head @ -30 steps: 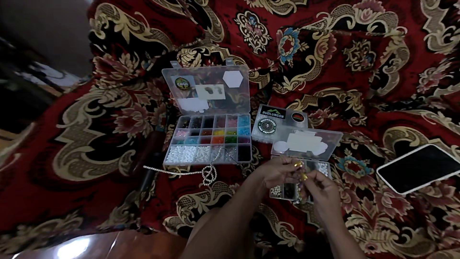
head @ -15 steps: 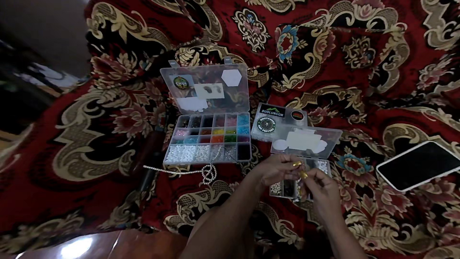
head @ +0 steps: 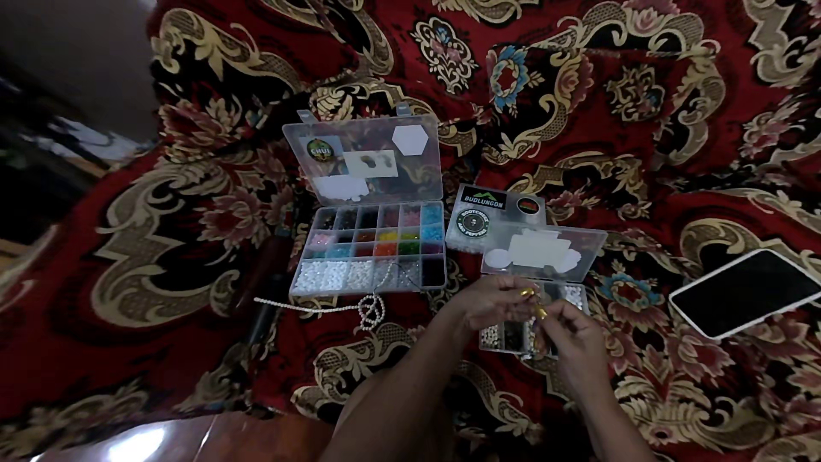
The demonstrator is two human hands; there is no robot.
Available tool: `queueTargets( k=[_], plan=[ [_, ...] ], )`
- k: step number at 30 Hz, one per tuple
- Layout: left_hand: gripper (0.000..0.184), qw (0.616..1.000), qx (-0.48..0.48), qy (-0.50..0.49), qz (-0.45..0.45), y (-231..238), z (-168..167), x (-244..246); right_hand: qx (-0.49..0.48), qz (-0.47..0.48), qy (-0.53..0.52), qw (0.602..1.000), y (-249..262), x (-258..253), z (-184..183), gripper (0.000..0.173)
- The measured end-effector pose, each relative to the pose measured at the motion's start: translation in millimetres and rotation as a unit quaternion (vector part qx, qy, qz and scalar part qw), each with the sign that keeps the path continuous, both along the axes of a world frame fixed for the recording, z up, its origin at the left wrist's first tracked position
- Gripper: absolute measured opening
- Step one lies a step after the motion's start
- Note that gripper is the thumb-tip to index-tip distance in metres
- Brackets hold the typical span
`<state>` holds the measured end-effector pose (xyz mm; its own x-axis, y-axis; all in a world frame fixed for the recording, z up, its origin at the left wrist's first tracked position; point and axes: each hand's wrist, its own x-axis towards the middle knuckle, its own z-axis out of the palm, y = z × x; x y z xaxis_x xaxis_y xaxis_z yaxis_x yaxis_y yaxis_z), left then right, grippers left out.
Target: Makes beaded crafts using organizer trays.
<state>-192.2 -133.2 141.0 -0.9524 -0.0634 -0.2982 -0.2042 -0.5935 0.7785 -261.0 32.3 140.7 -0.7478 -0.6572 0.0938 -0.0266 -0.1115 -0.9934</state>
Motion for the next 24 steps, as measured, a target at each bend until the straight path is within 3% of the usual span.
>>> queueTargets(
  k=[24],
  plan=[
    [0.025, 1.000, -0.004, 0.005, -0.004, -1.8, -3.7, -1.0, 0.014, -0.005, 0.011, 1.000, -1.8, 0.6, -1.8, 0.012]
  ],
)
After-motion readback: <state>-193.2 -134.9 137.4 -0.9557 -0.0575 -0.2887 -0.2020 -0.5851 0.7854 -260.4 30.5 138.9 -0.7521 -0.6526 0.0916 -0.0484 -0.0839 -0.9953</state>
